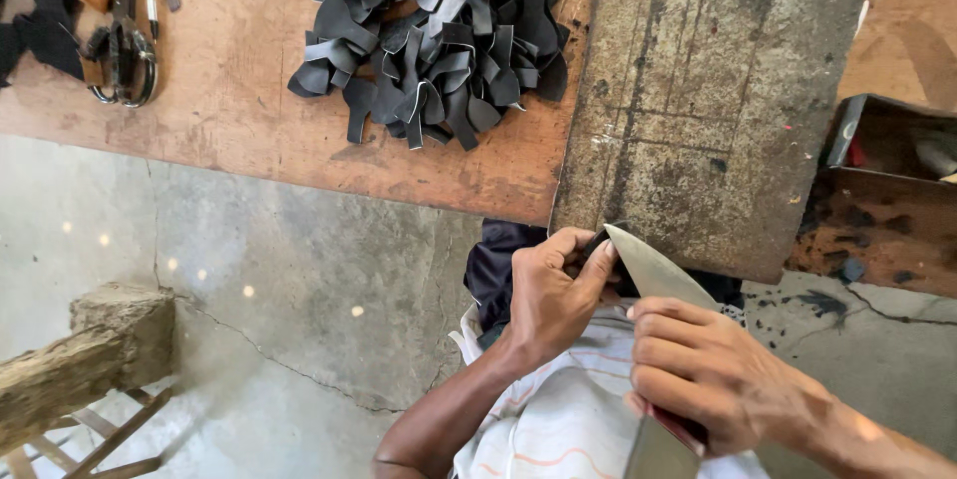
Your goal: The person trims small black rubber pieces using a curved knife on a wooden workbench. They repeatedly pick up pieces, hold them against a wooden block, and shave off edges, then place the trimmed pieces into a small metal box.
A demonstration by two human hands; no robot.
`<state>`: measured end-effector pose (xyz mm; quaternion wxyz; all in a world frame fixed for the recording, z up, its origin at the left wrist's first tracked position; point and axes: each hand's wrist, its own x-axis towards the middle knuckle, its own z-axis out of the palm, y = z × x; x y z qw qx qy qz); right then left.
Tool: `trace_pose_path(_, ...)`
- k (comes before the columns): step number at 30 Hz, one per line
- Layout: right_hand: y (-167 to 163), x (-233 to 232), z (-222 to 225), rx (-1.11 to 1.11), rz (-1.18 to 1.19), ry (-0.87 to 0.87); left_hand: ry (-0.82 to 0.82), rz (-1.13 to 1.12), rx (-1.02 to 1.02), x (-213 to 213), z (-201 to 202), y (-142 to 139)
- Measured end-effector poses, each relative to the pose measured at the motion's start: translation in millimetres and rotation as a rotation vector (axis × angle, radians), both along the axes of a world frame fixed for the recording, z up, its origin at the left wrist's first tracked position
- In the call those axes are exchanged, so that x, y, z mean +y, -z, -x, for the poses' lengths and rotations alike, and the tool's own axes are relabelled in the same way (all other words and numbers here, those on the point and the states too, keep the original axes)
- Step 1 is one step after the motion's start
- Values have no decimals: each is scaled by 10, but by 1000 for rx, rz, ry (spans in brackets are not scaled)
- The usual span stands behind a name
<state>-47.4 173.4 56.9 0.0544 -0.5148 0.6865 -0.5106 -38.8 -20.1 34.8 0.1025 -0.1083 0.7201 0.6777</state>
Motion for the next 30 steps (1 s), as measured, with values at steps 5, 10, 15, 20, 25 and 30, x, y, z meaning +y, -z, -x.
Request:
trace_pose_path(5,72,-76,29,72,-86,-30,28,152,-12,-94,-160,65)
trace_pose_path(10,19,-40,-38,75,-77,-9,-109,-467,-291,-94,-198,334)
trace_pose_path(15,-26,-67,-100,29,-122,-88,-106,-522,-308,-77,-237,571)
trace_pose_path(20,8,-175,-108,92,-203,-87,-37,-558,-251,-12,-271,671)
trace_pose_path(25,-10,-211,-93,169,-262,-76,-22,-442,-178,49,-227,718)
trace_pose_path(30,-27,-210,-135,129,-298,-81,10,-545,-327,-64,-213,700)
